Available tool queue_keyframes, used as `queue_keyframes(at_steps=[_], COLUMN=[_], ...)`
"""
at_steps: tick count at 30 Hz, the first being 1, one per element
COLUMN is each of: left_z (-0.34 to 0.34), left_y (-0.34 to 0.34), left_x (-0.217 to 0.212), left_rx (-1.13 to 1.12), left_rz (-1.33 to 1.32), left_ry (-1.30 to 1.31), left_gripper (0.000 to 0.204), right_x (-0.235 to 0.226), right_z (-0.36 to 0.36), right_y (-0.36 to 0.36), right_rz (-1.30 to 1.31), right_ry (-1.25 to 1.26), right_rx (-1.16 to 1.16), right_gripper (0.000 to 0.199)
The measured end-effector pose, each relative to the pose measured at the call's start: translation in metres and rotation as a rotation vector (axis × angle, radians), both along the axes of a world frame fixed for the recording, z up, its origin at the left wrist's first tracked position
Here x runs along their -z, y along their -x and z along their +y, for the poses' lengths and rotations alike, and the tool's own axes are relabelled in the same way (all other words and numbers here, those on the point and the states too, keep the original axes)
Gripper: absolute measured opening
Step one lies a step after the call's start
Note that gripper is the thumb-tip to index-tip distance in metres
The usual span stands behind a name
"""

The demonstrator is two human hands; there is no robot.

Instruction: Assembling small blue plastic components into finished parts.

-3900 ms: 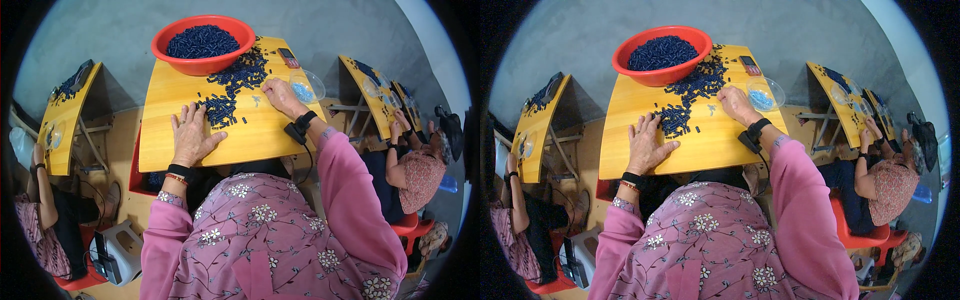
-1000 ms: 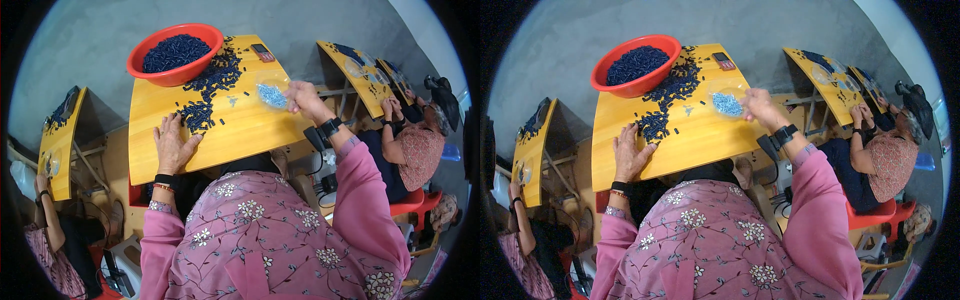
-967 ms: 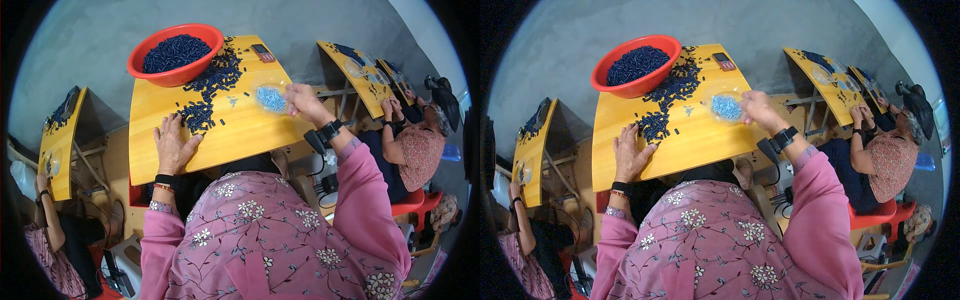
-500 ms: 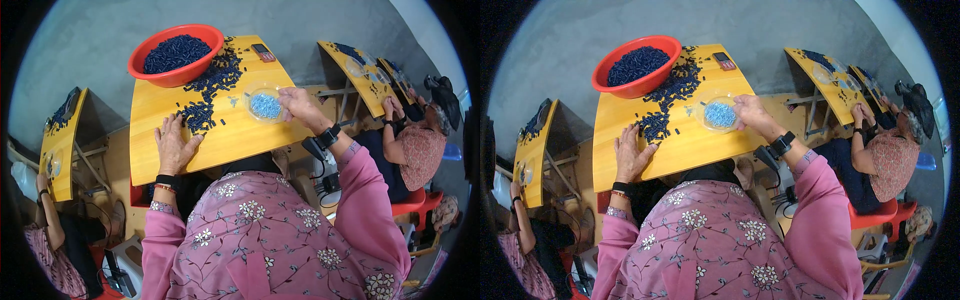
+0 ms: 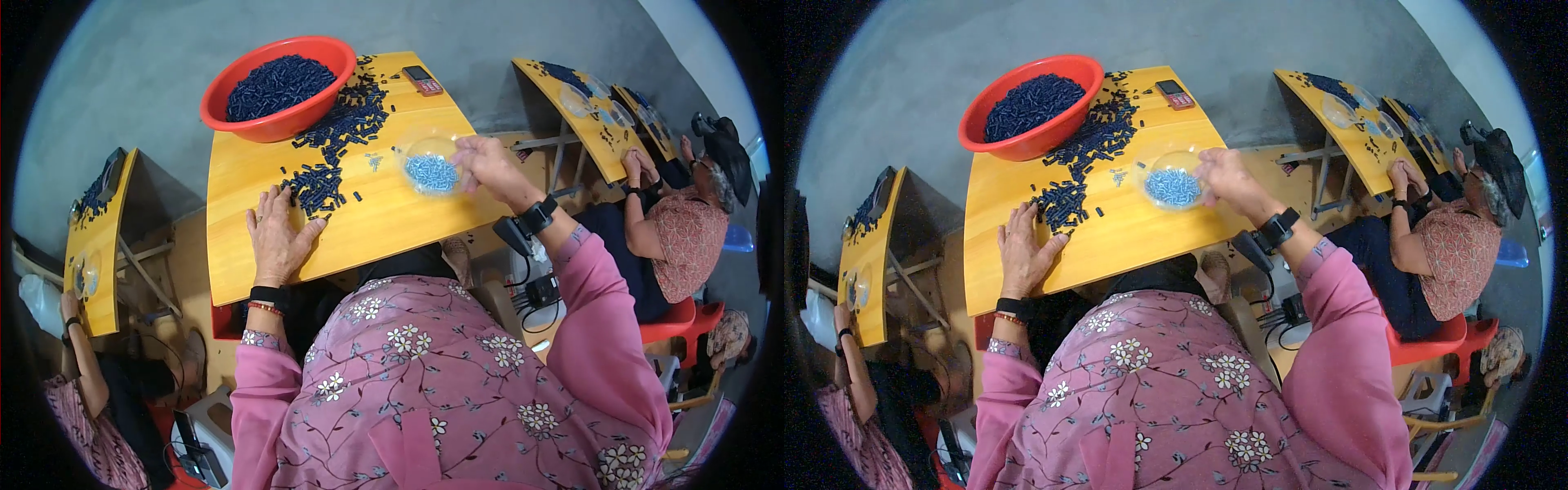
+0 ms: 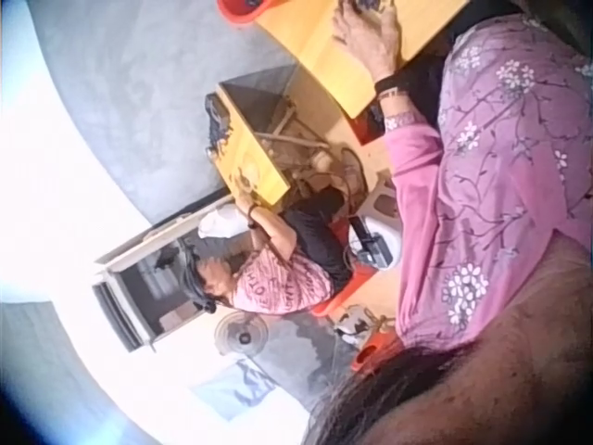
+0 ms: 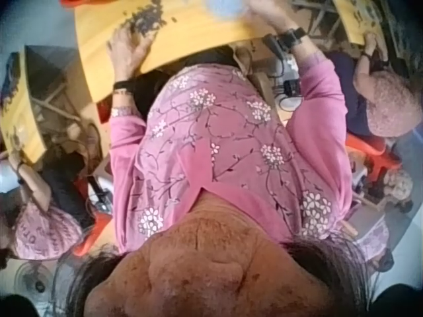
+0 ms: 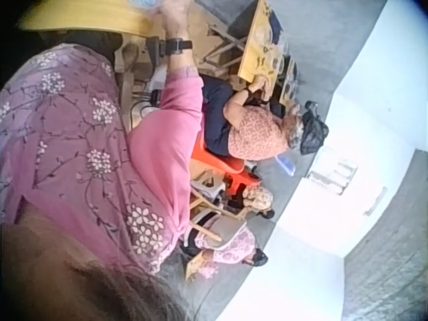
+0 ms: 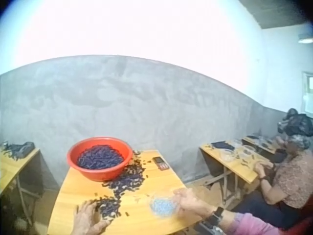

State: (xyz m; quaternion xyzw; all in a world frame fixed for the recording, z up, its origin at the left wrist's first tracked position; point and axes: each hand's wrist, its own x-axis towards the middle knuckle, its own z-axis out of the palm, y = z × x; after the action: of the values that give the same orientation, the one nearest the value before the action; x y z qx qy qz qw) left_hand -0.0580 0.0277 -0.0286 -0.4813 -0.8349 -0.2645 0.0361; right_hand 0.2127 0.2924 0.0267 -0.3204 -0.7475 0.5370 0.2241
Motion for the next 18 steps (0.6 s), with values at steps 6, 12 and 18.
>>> queue_keyframes(at_steps=[6,12,18], left_z=[-0.001,0.0,-0.001], left_y=[0.0,-0.001,0.001], left_x=[0.0,-0.004,-0.004], left_rx=[0.005,0.002,0.002], left_rz=[-0.004,0.0,-0.003], left_ry=[-0.002,0.011,-0.003], left_gripper=[0.077,0.078,0.077], right_x=[0.0,-0.001,0.002], right_z=[0.001,0.004,0.009], right_y=[-0.005,-0.008,-0.005], right_rz=[0.029,0.044,0.095], right_ry=[0.011,0.018,0.028], right_rx=[0.046,0.103,0.22], right_gripper=[0.048,0.047,0.04])
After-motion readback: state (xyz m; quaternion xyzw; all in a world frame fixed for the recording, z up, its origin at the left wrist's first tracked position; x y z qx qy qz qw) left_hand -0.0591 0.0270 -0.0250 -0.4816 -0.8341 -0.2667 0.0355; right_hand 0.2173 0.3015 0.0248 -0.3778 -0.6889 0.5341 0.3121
